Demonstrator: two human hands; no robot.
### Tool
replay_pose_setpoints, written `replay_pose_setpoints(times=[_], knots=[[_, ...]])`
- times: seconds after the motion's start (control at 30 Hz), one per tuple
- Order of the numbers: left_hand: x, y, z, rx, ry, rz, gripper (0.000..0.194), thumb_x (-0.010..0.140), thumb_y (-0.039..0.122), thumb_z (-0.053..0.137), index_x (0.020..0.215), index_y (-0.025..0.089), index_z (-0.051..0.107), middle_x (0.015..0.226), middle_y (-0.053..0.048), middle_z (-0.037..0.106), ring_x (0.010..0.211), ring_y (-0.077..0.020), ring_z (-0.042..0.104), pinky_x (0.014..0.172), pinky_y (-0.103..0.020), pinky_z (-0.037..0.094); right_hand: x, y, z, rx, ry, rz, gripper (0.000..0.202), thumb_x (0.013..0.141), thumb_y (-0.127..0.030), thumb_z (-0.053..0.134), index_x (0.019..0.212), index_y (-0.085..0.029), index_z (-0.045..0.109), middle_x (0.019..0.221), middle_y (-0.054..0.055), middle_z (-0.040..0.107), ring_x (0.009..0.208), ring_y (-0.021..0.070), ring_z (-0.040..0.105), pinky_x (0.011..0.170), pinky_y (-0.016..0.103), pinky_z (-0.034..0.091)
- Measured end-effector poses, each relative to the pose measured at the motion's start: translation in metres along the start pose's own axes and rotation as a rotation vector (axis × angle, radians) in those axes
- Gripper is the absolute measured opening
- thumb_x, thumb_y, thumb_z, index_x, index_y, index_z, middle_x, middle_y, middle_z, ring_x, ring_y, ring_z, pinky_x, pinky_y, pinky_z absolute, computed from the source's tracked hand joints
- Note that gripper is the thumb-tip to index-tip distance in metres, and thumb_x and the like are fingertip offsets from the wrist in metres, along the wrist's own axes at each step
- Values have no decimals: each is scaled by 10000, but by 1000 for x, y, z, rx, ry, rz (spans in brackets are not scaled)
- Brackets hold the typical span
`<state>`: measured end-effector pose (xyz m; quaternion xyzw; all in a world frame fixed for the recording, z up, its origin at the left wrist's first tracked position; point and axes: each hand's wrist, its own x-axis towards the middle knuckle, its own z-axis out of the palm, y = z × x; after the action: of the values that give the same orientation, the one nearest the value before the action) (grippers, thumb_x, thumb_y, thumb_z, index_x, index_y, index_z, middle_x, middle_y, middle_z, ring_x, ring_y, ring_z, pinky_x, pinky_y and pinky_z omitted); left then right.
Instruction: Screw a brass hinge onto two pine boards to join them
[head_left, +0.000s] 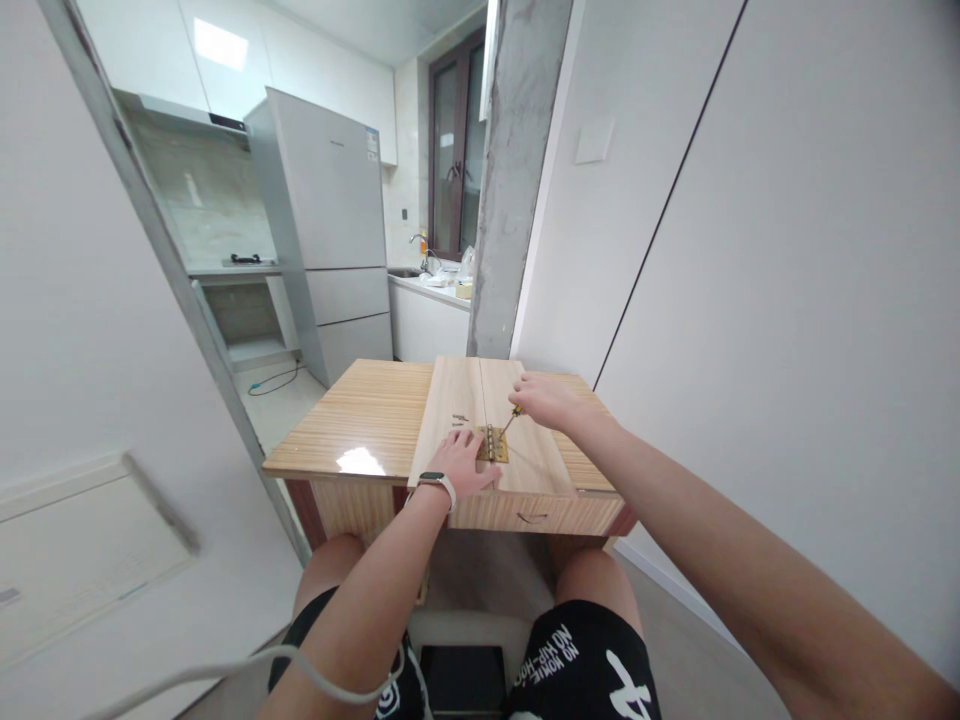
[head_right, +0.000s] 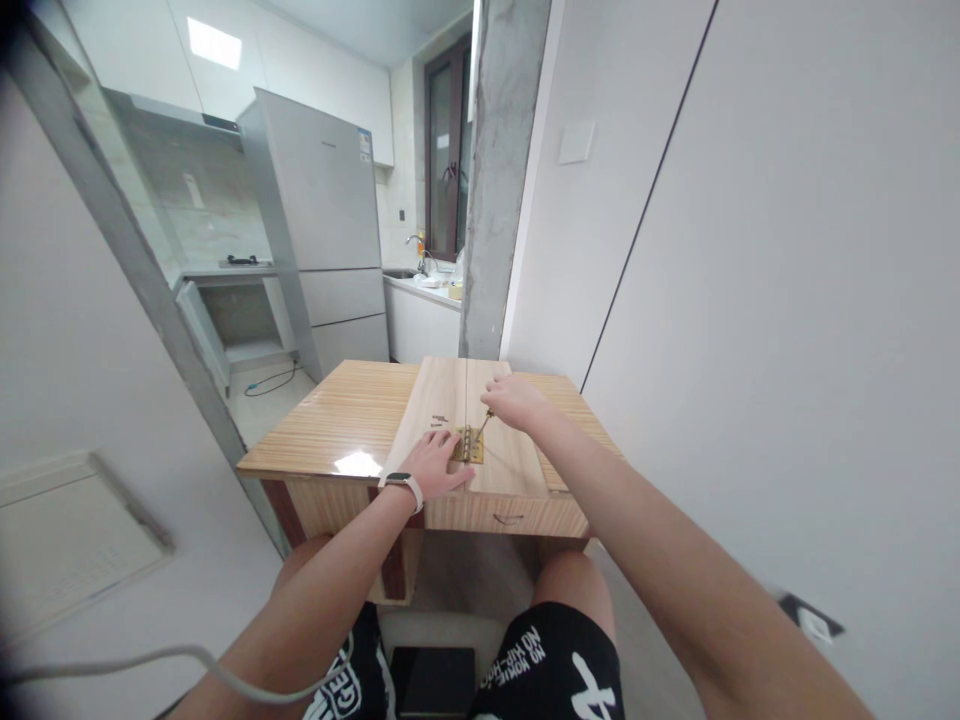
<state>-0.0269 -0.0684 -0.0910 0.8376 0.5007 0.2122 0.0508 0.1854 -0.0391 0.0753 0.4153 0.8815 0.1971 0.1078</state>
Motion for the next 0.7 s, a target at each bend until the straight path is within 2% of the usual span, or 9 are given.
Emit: replay_pose_setpoints(times=[0.3,0.6,0.7], knots=[[0,-1,1,-2,20,18,815,867,762,493,1493,242,460,1437,-133,513,1376,-364,391,1163,-511,340,2,3,6,74,-57,104,196,930,-238,618,1047,-182,765,1108,141,737,1085,256,680,895,323,491],[0,0,-1,3,0,8,804,869,762,487,1490,251,462,1458,-127,497,1380,-363,380,1160,-509,336,33,-1,-6,139,-274,390,375,873,-302,663,1195,-129,747,1164,213,741,1074,308,711,835,346,554],[0,0,0,10,3,9,810,868,764,486,1492,247,461,1452,-129,501,1377,-365,380,1155,-510,339,32,1,-2,146,-292,400,369,882,-319,664,1183,-120,743,1168,212,737,1065,307,712,815,340,557]])
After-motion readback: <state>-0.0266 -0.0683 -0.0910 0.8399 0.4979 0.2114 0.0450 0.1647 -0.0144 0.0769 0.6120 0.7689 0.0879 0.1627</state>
